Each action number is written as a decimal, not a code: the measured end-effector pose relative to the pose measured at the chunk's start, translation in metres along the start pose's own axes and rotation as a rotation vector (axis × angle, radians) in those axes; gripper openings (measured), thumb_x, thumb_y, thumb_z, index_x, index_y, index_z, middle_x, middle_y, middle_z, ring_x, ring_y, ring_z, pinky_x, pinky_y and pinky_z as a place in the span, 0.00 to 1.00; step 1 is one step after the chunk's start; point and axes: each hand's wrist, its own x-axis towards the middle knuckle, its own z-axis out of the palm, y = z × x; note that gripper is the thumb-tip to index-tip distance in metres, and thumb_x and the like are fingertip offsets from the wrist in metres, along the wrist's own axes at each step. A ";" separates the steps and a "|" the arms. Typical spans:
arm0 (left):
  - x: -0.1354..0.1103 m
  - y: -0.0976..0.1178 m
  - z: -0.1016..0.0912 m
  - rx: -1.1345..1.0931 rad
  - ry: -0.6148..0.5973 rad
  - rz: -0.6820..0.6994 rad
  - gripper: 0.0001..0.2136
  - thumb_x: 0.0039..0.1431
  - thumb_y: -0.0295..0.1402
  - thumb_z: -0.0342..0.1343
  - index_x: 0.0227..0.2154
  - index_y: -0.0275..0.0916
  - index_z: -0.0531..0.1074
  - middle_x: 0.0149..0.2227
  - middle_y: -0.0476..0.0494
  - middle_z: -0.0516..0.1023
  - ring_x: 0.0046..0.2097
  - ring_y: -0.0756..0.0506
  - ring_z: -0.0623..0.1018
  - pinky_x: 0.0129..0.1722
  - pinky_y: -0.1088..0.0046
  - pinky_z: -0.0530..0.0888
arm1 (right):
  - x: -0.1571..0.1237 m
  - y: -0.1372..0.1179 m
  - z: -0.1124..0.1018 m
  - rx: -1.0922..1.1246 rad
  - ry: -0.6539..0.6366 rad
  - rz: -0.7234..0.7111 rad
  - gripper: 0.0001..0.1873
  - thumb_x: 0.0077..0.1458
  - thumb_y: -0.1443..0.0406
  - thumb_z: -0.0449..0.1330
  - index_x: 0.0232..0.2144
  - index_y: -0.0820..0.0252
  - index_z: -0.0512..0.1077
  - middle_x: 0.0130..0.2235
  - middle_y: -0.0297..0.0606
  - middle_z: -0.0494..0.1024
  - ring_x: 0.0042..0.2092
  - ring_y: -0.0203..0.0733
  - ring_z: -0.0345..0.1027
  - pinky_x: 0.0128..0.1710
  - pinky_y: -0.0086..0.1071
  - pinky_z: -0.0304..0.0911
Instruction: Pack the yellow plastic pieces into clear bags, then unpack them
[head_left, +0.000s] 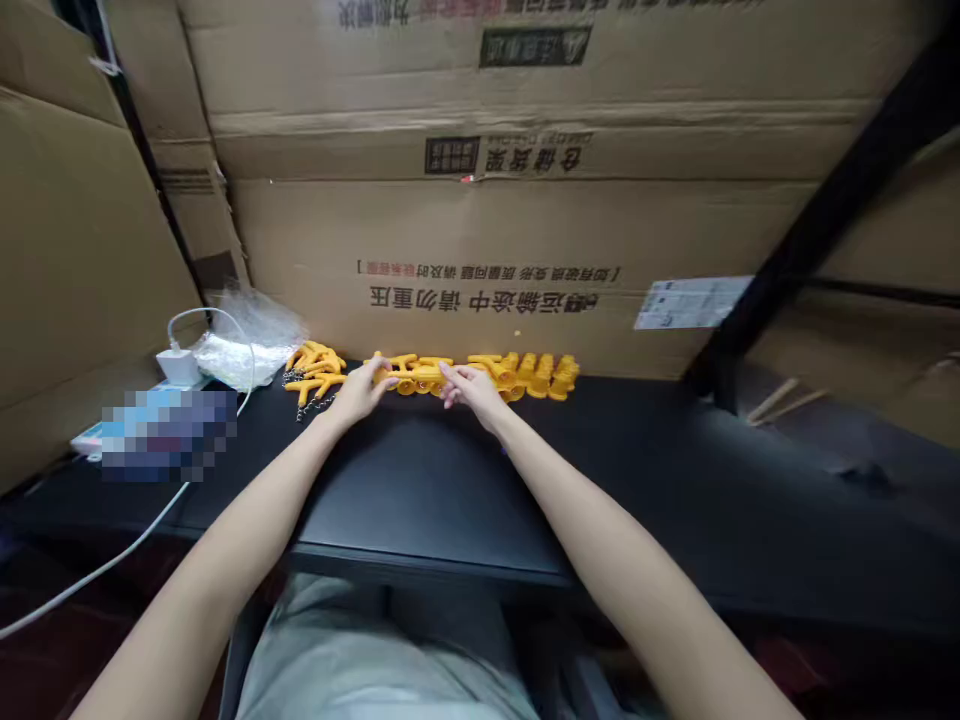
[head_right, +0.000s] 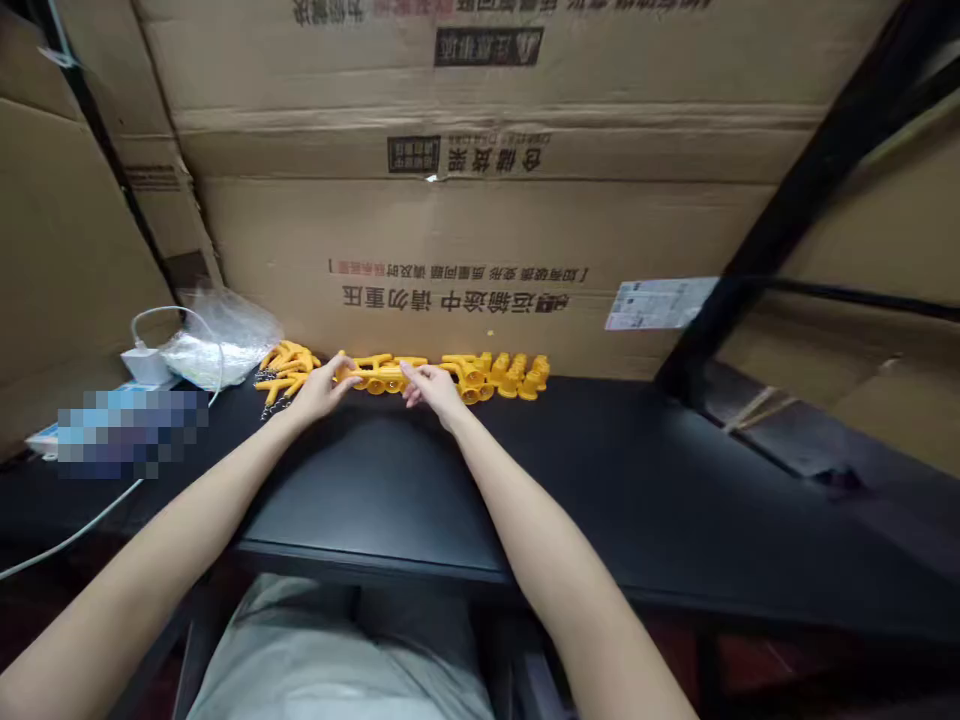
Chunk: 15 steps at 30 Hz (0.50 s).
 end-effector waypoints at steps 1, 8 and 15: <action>0.001 -0.001 0.000 -0.001 0.001 -0.003 0.07 0.58 0.36 0.52 0.37 0.39 0.65 0.28 0.51 0.70 0.27 0.51 0.68 0.32 0.76 0.65 | 0.001 0.001 0.000 -0.003 0.005 0.007 0.20 0.50 0.51 0.62 0.24 0.62 0.66 0.17 0.33 0.73 0.16 0.30 0.65 0.18 0.23 0.63; 0.000 -0.002 0.000 -0.029 0.007 -0.002 0.07 0.59 0.37 0.51 0.36 0.40 0.65 0.23 0.54 0.68 0.26 0.51 0.68 0.30 0.76 0.64 | 0.004 0.005 -0.006 0.006 -0.138 -0.092 0.25 0.44 0.53 0.67 0.40 0.59 0.67 0.27 0.34 0.79 0.21 0.34 0.71 0.24 0.27 0.67; -0.001 0.001 -0.003 -0.054 0.009 0.009 0.07 0.58 0.37 0.52 0.36 0.40 0.65 0.20 0.55 0.66 0.23 0.51 0.68 0.27 0.77 0.63 | 0.003 0.005 -0.008 -0.051 -0.129 -0.195 0.26 0.39 0.48 0.67 0.34 0.59 0.65 0.24 0.34 0.77 0.19 0.35 0.69 0.25 0.31 0.67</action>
